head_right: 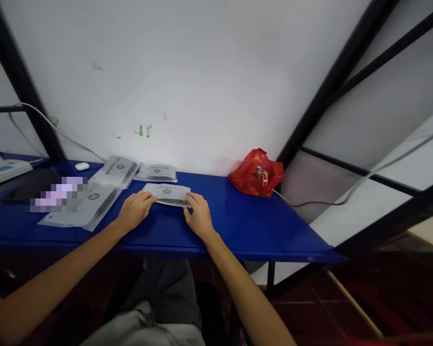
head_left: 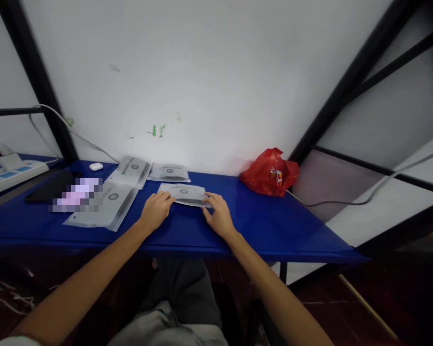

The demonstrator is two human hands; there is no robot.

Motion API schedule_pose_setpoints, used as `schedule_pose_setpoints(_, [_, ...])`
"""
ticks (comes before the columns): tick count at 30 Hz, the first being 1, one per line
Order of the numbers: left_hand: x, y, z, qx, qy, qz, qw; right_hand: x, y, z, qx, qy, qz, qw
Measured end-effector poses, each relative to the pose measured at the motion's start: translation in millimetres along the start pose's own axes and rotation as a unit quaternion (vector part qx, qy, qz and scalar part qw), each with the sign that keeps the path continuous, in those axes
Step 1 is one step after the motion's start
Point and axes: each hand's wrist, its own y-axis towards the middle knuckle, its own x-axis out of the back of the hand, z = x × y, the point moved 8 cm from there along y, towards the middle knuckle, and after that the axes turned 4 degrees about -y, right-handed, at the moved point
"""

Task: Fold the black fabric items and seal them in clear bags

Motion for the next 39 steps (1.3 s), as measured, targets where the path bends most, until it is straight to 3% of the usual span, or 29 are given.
schedule_pose_setpoints(8, [3,-4,16,0.066,-0.026,-0.013,0.997,-1,-2,-10,-0.039,0.003,-0.002,0.999])
schedule_pose_setpoints(16, [6,-8,22,0.075,-0.069,-0.022,0.995,-5,-4,-18,-0.062,0.006,0.002,0.998])
schedule_pose_setpoints(28, [3,-10,27,0.094,-0.047,-0.015,0.994,-4,-3,-9,-0.027,0.007,0.020,0.999])
schedule_pose_setpoints(33, [7,0,-12,0.001,-0.037,-0.015,0.999,-3,-2,-6,-0.022,0.005,0.014,1.000])
schedule_pose_setpoints(39, [-9,18,-60,-0.068,-0.057,0.025,0.996,-3,0,-5,-0.018,0.005,0.017,1.000])
